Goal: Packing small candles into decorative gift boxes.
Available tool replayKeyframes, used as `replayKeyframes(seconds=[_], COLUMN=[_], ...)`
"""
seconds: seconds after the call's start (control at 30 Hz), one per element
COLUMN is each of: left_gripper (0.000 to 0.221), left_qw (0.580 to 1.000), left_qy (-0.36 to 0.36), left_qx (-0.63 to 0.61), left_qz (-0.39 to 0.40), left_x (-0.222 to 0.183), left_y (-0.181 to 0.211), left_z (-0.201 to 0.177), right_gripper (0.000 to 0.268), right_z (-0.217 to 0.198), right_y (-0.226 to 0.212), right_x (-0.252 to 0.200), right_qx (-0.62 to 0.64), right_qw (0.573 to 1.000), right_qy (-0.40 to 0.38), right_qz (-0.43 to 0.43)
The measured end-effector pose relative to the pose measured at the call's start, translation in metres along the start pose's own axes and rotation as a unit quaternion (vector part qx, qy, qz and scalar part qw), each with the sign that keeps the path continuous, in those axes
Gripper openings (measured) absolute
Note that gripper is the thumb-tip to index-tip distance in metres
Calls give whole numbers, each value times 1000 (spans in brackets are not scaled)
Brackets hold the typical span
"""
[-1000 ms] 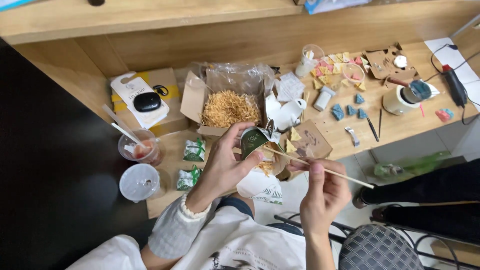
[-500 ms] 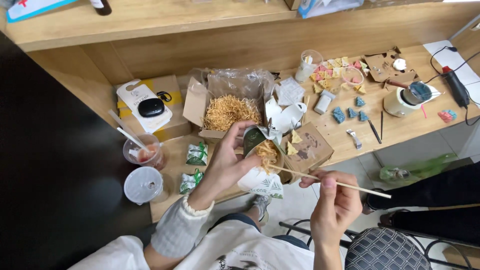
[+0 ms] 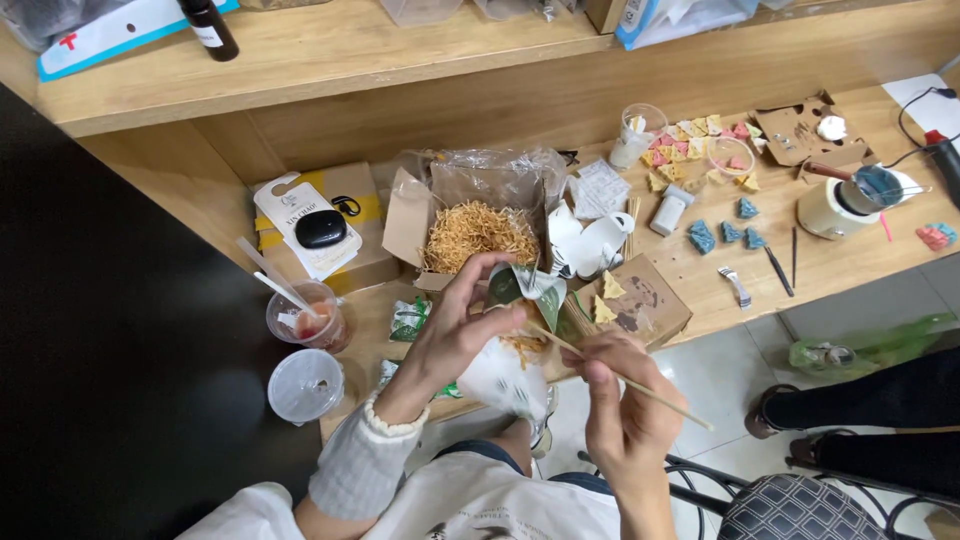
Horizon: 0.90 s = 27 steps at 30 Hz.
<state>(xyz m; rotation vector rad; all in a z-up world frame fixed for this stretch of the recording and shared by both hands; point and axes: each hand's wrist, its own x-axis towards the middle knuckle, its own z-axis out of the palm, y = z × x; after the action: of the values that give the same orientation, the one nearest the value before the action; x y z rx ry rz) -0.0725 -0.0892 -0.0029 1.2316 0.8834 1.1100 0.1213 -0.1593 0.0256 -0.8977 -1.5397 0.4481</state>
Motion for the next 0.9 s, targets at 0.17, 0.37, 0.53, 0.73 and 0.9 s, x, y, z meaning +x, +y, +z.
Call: replayKeyframes(seconds=[0.17,0.37,0.53,0.73,0.9], left_gripper=[58,50,47,42,45], left_qw=[996,985,981,985,986], left_qy=[66,113,131,137,124], left_qx=[60,132,138,109,113], left_qz=[-15,2,20,9,5], left_x=[11,14,22,26,27], left_y=[-5,-6,-12,-20,-16], left_z=[3,2,-6,-10,-5], right_gripper=[1,13,19,17,16], right_z=[3,20,21,28,23], right_y=[-1,-10,5,2,4], right_x=[8,23,23,27,25], right_qx=[-60,-172,-272,-183,-267], right_qw=[998,979,956,980,958], right_qy=[-30,-22,-54,-33,-40], right_qz=[-22,-104,-100,-68,-97])
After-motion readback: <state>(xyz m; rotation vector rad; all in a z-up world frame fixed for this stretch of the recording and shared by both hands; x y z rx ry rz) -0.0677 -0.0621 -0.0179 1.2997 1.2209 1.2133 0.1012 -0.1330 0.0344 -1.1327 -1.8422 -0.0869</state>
